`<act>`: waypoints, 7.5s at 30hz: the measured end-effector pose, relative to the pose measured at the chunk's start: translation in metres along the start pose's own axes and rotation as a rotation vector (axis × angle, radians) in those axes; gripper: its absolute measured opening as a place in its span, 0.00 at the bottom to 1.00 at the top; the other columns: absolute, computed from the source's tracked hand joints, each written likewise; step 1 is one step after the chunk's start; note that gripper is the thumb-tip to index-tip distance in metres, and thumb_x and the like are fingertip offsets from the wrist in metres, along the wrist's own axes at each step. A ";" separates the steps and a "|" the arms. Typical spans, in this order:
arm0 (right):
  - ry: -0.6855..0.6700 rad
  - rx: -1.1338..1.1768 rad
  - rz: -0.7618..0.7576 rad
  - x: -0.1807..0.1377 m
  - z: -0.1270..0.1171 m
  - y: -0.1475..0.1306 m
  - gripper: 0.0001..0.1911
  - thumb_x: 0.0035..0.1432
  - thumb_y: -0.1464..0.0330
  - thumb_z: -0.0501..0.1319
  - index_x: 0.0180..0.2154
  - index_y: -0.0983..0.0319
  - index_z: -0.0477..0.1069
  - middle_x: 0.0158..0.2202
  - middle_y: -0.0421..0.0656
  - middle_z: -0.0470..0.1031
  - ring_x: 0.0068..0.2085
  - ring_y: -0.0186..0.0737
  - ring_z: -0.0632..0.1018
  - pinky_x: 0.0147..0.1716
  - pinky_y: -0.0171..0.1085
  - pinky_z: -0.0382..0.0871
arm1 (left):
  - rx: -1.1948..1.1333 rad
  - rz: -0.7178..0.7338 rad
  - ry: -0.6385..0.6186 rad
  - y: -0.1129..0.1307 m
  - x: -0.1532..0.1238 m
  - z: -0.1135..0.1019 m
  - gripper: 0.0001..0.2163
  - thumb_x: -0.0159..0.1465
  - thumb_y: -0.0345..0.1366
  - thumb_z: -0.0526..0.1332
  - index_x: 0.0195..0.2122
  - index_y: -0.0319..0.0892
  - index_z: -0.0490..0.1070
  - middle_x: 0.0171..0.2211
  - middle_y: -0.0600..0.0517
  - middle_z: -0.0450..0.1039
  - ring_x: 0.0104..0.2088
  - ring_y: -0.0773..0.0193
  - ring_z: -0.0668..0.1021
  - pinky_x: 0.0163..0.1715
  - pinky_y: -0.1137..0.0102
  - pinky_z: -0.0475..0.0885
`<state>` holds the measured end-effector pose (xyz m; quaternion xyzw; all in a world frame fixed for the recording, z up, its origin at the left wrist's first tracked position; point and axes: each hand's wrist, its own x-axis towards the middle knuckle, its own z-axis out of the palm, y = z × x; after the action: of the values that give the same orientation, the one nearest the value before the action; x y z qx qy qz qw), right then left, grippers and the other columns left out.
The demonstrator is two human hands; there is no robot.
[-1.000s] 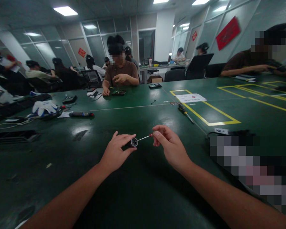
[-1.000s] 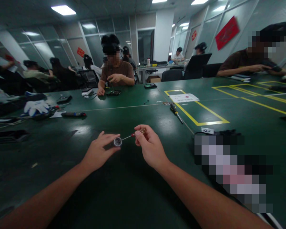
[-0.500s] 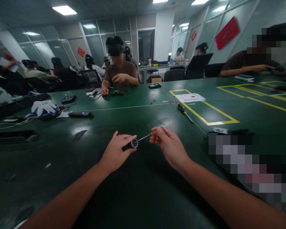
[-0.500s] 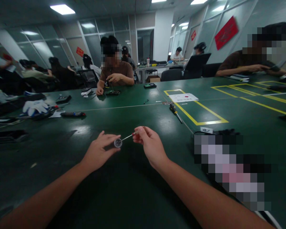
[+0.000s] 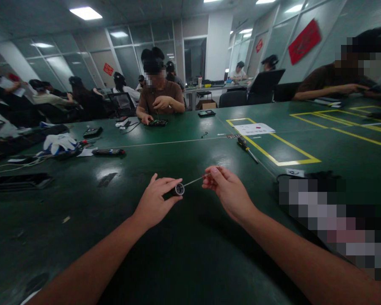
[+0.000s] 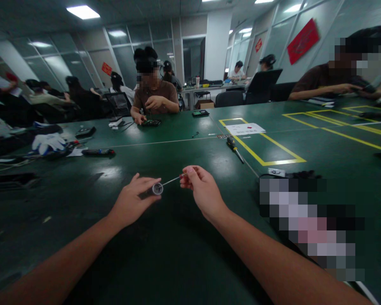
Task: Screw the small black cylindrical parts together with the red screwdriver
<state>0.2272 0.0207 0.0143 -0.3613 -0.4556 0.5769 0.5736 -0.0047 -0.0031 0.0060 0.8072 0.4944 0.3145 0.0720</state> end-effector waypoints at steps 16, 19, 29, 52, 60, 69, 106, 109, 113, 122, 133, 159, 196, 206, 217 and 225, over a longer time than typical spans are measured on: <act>-0.138 -0.160 -0.072 -0.011 0.005 -0.013 0.12 0.60 0.56 0.67 0.39 0.57 0.78 0.30 0.38 0.73 0.31 0.38 0.73 0.35 0.40 0.68 | 0.006 -0.018 -0.005 0.001 0.001 0.000 0.21 0.63 0.32 0.69 0.58 0.49 0.75 0.54 0.48 0.79 0.55 0.52 0.79 0.68 0.36 0.50; -0.106 -0.164 -0.063 -0.011 0.006 -0.014 0.15 0.63 0.53 0.63 0.36 0.58 0.78 0.29 0.39 0.73 0.30 0.38 0.73 0.35 0.41 0.68 | 0.010 -0.011 -0.014 0.000 0.000 0.001 0.21 0.64 0.34 0.68 0.58 0.50 0.74 0.54 0.48 0.78 0.55 0.53 0.78 0.68 0.37 0.50; -0.011 -0.155 -0.052 -0.003 0.001 0.002 0.15 0.62 0.53 0.65 0.36 0.58 0.77 0.32 0.41 0.77 0.34 0.41 0.77 0.40 0.43 0.71 | 0.010 0.035 -0.124 0.002 0.000 0.000 0.21 0.66 0.32 0.66 0.60 0.52 0.73 0.54 0.49 0.78 0.55 0.54 0.78 0.68 0.37 0.50; -0.047 -0.207 -0.130 -0.002 -0.002 0.004 0.15 0.64 0.54 0.63 0.40 0.59 0.75 0.32 0.41 0.77 0.34 0.40 0.78 0.39 0.42 0.72 | -0.003 -0.017 -0.095 0.002 0.002 -0.001 0.23 0.64 0.34 0.68 0.61 0.49 0.72 0.56 0.48 0.78 0.57 0.53 0.78 0.69 0.36 0.48; -0.113 -0.199 -0.124 -0.011 0.003 -0.007 0.20 0.69 0.52 0.56 0.38 0.60 0.77 0.27 0.38 0.71 0.27 0.36 0.71 0.29 0.37 0.66 | -0.014 -0.012 -0.085 0.002 0.002 -0.002 0.23 0.63 0.31 0.69 0.60 0.47 0.73 0.54 0.48 0.78 0.56 0.53 0.78 0.68 0.37 0.52; -0.029 -0.142 -0.099 -0.007 0.003 -0.001 0.12 0.63 0.57 0.64 0.39 0.60 0.77 0.34 0.42 0.78 0.35 0.39 0.77 0.40 0.41 0.71 | -0.097 0.023 -0.003 -0.001 0.000 0.001 0.23 0.62 0.28 0.68 0.59 0.47 0.74 0.53 0.49 0.78 0.52 0.57 0.80 0.53 0.59 0.77; -0.154 -0.510 -0.310 -0.023 0.006 -0.006 0.09 0.70 0.60 0.59 0.47 0.55 0.74 0.40 0.43 0.81 0.42 0.43 0.82 0.44 0.44 0.73 | -0.100 0.035 0.045 -0.001 0.001 0.001 0.22 0.64 0.30 0.67 0.60 0.47 0.73 0.52 0.47 0.77 0.51 0.56 0.79 0.54 0.58 0.76; -0.097 -0.401 -0.259 -0.018 0.006 -0.005 0.09 0.69 0.60 0.58 0.44 0.57 0.74 0.37 0.42 0.81 0.40 0.42 0.81 0.44 0.43 0.73 | -0.086 0.044 0.017 0.001 0.001 0.001 0.21 0.66 0.30 0.65 0.61 0.47 0.73 0.53 0.47 0.76 0.52 0.56 0.79 0.54 0.58 0.75; -0.062 -0.332 -0.214 -0.010 0.004 -0.002 0.10 0.68 0.60 0.59 0.41 0.58 0.74 0.34 0.41 0.79 0.37 0.41 0.80 0.42 0.42 0.73 | -0.087 0.047 -0.006 0.003 0.001 0.000 0.22 0.66 0.29 0.65 0.61 0.47 0.72 0.52 0.48 0.76 0.51 0.58 0.78 0.54 0.59 0.75; -0.119 -0.383 -0.259 -0.015 0.003 -0.004 0.09 0.70 0.60 0.58 0.44 0.57 0.74 0.36 0.40 0.79 0.39 0.40 0.80 0.43 0.41 0.72 | -0.094 0.029 0.018 -0.002 0.001 0.002 0.20 0.63 0.27 0.65 0.56 0.47 0.76 0.49 0.49 0.76 0.48 0.58 0.79 0.50 0.60 0.76; -0.115 -0.430 -0.281 -0.016 0.003 -0.009 0.09 0.70 0.61 0.58 0.43 0.57 0.73 0.36 0.41 0.79 0.38 0.40 0.80 0.42 0.41 0.73 | -0.050 0.055 0.024 -0.001 0.002 0.002 0.19 0.63 0.27 0.65 0.55 0.46 0.77 0.48 0.49 0.77 0.47 0.59 0.79 0.49 0.61 0.77; -0.160 -0.606 -0.347 -0.019 0.002 -0.010 0.09 0.72 0.61 0.56 0.44 0.55 0.72 0.37 0.42 0.80 0.39 0.43 0.81 0.41 0.42 0.72 | -0.054 0.043 -0.005 -0.001 0.002 0.001 0.18 0.63 0.25 0.65 0.53 0.46 0.78 0.48 0.49 0.76 0.47 0.59 0.79 0.50 0.62 0.76; -0.011 -0.631 -0.413 -0.016 -0.001 -0.012 0.11 0.72 0.59 0.55 0.46 0.56 0.72 0.38 0.42 0.80 0.39 0.42 0.82 0.41 0.41 0.72 | -0.060 -0.107 -0.115 0.000 0.005 -0.001 0.18 0.65 0.28 0.64 0.57 0.43 0.72 0.55 0.48 0.75 0.54 0.55 0.77 0.58 0.59 0.71; 0.028 -0.533 -0.381 -0.008 -0.004 -0.012 0.12 0.71 0.58 0.57 0.44 0.57 0.73 0.37 0.42 0.79 0.38 0.42 0.81 0.40 0.41 0.73 | 0.101 -0.099 -0.401 0.037 -0.004 0.004 0.18 0.67 0.36 0.60 0.58 0.42 0.70 0.50 0.46 0.75 0.48 0.54 0.78 0.49 0.59 0.74; 0.032 -0.513 -0.317 -0.002 -0.006 -0.006 0.13 0.70 0.57 0.56 0.41 0.58 0.73 0.35 0.42 0.78 0.37 0.41 0.79 0.41 0.41 0.73 | 0.141 0.070 -0.424 0.037 0.013 0.026 0.11 0.70 0.40 0.59 0.50 0.46 0.77 0.43 0.49 0.77 0.42 0.56 0.80 0.37 0.64 0.73; 0.026 -0.516 -0.275 0.000 -0.009 -0.005 0.15 0.70 0.55 0.56 0.42 0.59 0.73 0.36 0.43 0.78 0.37 0.42 0.79 0.42 0.43 0.72 | -0.242 -0.230 0.022 0.007 0.011 -0.003 0.11 0.65 0.40 0.64 0.48 0.48 0.79 0.42 0.51 0.82 0.40 0.57 0.81 0.42 0.65 0.74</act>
<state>0.2369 0.0216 0.0163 -0.4376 -0.6244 0.3543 0.5414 0.0026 0.0019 0.0158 0.7270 0.5429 0.3703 0.1987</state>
